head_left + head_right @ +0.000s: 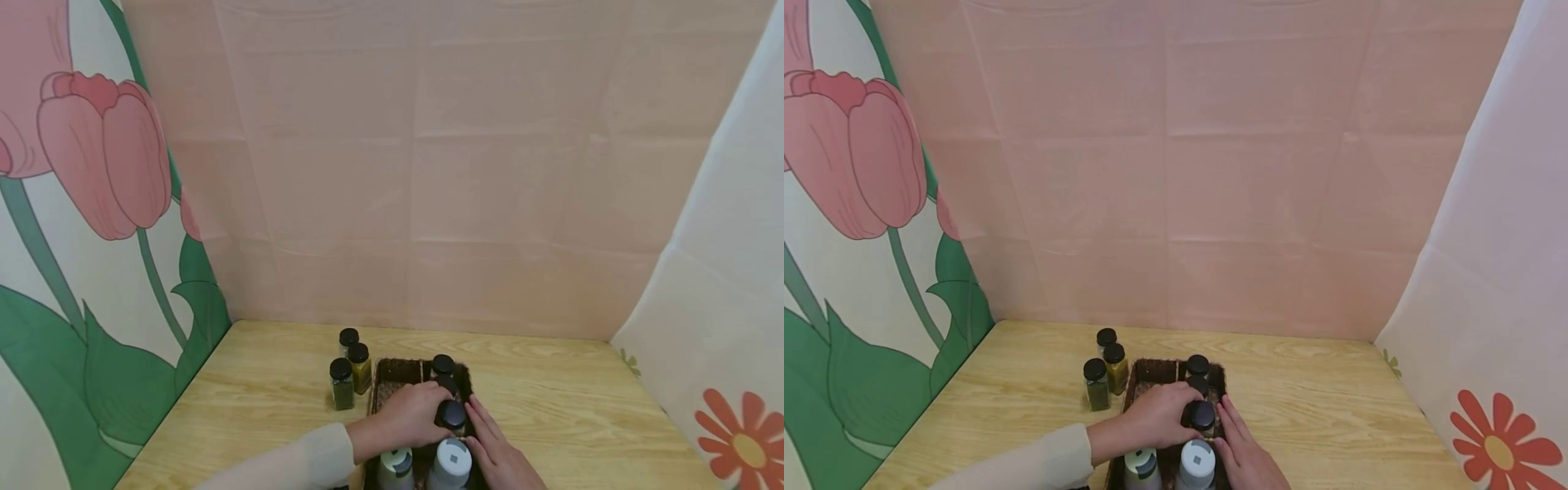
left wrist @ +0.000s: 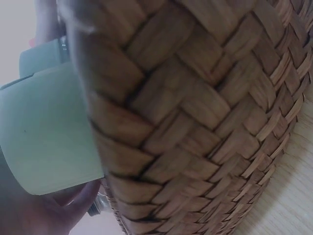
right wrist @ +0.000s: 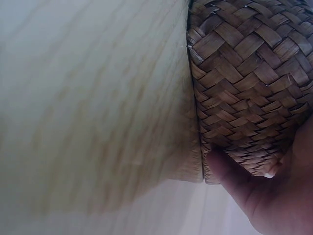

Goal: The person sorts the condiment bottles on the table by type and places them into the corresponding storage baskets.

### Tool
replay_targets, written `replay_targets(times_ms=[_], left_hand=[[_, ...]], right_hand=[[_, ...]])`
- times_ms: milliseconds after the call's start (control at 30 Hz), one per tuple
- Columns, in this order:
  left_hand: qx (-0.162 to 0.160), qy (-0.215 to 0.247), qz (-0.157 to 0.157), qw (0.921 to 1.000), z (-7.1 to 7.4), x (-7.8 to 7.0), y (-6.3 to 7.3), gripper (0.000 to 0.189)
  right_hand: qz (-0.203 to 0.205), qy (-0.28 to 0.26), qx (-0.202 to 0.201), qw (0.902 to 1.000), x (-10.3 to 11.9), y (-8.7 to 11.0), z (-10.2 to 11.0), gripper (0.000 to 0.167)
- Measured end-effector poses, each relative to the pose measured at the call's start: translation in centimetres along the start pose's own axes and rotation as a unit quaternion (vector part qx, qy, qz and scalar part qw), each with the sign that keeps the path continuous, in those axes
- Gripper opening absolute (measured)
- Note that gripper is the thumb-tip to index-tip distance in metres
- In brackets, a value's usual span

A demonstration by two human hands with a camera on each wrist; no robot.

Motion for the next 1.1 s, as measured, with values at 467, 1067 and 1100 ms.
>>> replay_targets(times_ms=[467,1067,1100], left_hand=[[-0.001,0.030,0.019,0.9994,0.9,0.4,0.7,0.045],[-0.010,0.059,0.017,0.9980,2.0,1.4,1.7,0.045],[-0.014,0.059,0.018,0.9980,2.1,1.5,1.8,0.044]], right_hand=[[-0.020,-0.009,0.022,0.9995,-0.3,-0.4,0.0,0.068],[-0.015,0.004,0.017,0.9997,-0.4,-0.5,-0.1,0.069],[-0.013,0.005,0.015,0.9998,-0.4,-0.4,-0.1,0.068]])
Point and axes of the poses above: each hand's wrist, its own y-axis away from the middle knuckle, its own z-axis out of the back of the hand, x = y × z, the point moved 6 cm from there along -y, towards the middle knuckle, and after that the axes turned 6 degrees about x, right-handed, at the moved point
